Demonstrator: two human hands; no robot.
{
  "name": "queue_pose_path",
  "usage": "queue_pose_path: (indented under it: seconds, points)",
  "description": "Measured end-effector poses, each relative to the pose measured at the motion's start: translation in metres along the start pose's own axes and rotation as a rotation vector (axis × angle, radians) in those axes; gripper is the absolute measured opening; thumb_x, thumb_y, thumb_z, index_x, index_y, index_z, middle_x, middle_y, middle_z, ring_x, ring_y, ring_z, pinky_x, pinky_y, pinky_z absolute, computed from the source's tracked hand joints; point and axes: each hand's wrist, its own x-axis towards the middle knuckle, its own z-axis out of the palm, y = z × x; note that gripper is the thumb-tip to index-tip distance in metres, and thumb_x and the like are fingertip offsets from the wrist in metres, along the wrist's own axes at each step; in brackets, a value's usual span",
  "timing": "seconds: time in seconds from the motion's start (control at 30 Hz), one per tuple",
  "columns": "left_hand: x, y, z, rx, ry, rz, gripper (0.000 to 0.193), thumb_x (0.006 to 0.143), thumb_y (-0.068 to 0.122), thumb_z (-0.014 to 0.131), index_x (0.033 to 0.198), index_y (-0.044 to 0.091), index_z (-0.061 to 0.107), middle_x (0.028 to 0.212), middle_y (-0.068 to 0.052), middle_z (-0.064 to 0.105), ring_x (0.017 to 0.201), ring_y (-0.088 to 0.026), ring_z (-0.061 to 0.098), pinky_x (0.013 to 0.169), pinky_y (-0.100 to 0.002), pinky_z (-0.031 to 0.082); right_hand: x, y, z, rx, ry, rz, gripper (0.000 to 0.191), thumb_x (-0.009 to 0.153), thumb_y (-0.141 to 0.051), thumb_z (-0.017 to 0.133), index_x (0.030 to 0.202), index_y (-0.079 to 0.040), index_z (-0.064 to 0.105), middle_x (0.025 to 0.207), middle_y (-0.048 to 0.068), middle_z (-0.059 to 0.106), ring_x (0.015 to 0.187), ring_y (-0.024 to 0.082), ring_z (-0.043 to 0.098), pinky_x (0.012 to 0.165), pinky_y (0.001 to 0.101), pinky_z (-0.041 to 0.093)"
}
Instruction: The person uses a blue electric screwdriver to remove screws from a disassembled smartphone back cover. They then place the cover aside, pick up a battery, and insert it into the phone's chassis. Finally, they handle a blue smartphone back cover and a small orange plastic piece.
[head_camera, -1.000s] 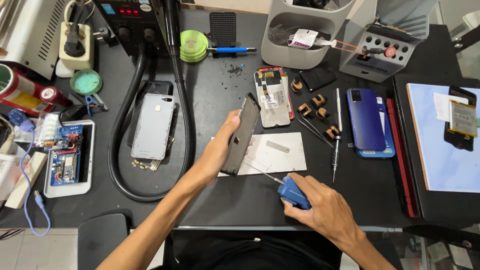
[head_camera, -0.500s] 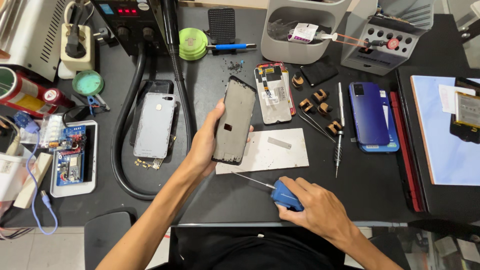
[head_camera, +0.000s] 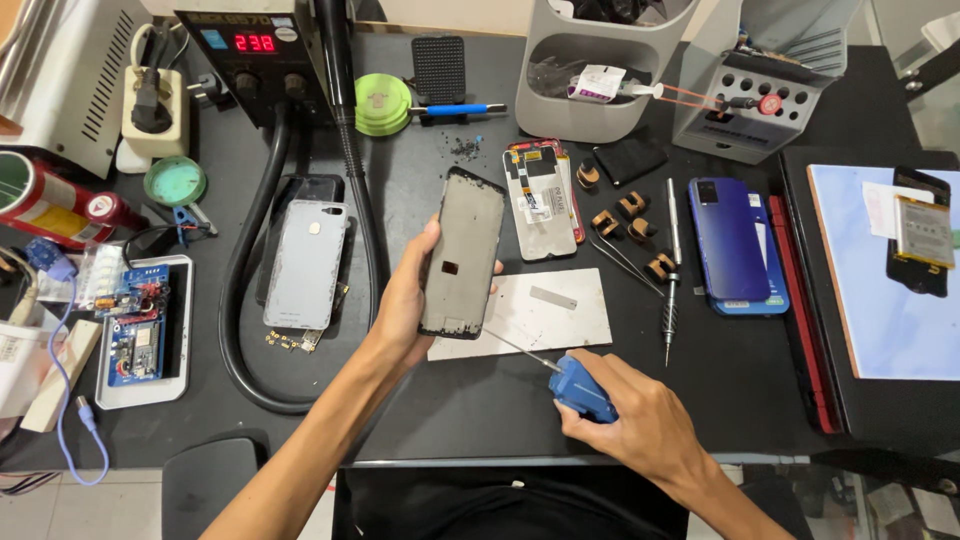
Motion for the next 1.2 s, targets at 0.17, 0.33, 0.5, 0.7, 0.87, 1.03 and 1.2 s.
queue_pose_path:
  seconds: [0.17, 0.33, 0.5, 0.7, 0.87, 1.03, 1.2]
  points:
    - [-0.001, 0.007, -0.001, -0.026, -0.042, 0.043, 0.064, 0.105, 0.052, 0.035, 0.143, 0.004, 0.051, 0.114, -0.02, 0.07, 0.094, -0.027, 0.071, 0.084, -0.041, 0.06, 0.0, 0.002, 0.0, 0.024, -0.032, 0.011, 0.054, 0.071, -0.029, 0.082, 0.118, -0.008, 0.068, 0.088, 0.01, 0.073, 0.071, 0.031, 0.075, 0.062, 0.0395, 0.06]
    - [-0.005, 0.015, -0.002, -0.047, -0.021, 0.064, 0.067, 0.106, 0.053, 0.031, 0.137, 0.001, 0.058, 0.11, -0.02, 0.072, 0.094, -0.027, 0.072, 0.084, -0.041, 0.06, 0.0, 0.002, 0.002, 0.06, -0.006, 0.029, 0.054, 0.071, -0.03, 0.082, 0.118, -0.007, 0.069, 0.093, 0.01, 0.075, 0.075, 0.03, 0.076, 0.064, 0.0387, 0.061]
    - [-0.008, 0.018, -0.005, -0.115, -0.049, 0.048, 0.067, 0.106, 0.052, 0.029, 0.138, 0.001, 0.057, 0.111, -0.021, 0.072, 0.093, -0.028, 0.072, 0.084, -0.042, 0.06, -0.003, 0.002, 0.004, 0.114, 0.075, -0.014, 0.052, 0.071, -0.029, 0.082, 0.116, -0.006, 0.069, 0.095, 0.009, 0.075, 0.075, 0.025, 0.077, 0.065, 0.0349, 0.062]
    - [-0.007, 0.013, -0.005, -0.137, -0.101, 0.056, 0.066, 0.107, 0.051, 0.029, 0.14, 0.0, 0.056, 0.113, -0.022, 0.071, 0.094, -0.029, 0.072, 0.086, -0.042, 0.06, -0.002, 0.003, 0.008, 0.085, 0.06, -0.023, 0.054, 0.07, -0.028, 0.083, 0.117, -0.005, 0.069, 0.093, 0.01, 0.075, 0.074, 0.025, 0.076, 0.064, 0.0355, 0.061]
    - [-0.005, 0.008, -0.006, -0.143, -0.098, 0.046, 0.066, 0.107, 0.051, 0.029, 0.14, 0.001, 0.056, 0.113, -0.022, 0.071, 0.094, -0.029, 0.072, 0.085, -0.042, 0.06, -0.002, 0.003, 0.007, 0.1, 0.031, 0.007, 0.054, 0.07, -0.028, 0.083, 0.117, -0.006, 0.069, 0.09, 0.009, 0.075, 0.072, 0.024, 0.077, 0.062, 0.0348, 0.061]
    - [-0.003, 0.006, -0.009, -0.159, -0.09, 0.041, 0.068, 0.106, 0.053, 0.03, 0.14, 0.0, 0.056, 0.113, -0.022, 0.071, 0.094, -0.03, 0.073, 0.086, -0.042, 0.06, -0.001, 0.003, 0.007, 0.101, 0.033, -0.008, 0.054, 0.069, -0.028, 0.083, 0.117, -0.006, 0.069, 0.09, 0.009, 0.075, 0.072, 0.023, 0.076, 0.063, 0.0348, 0.061]
    - [-0.003, 0.004, -0.007, -0.181, -0.072, 0.068, 0.069, 0.106, 0.054, 0.031, 0.139, -0.001, 0.056, 0.113, -0.022, 0.071, 0.095, -0.03, 0.072, 0.085, -0.043, 0.06, -0.003, 0.002, 0.008, 0.097, 0.039, -0.012, 0.054, 0.069, -0.028, 0.083, 0.117, -0.005, 0.069, 0.09, 0.009, 0.075, 0.071, 0.024, 0.076, 0.063, 0.0352, 0.062]
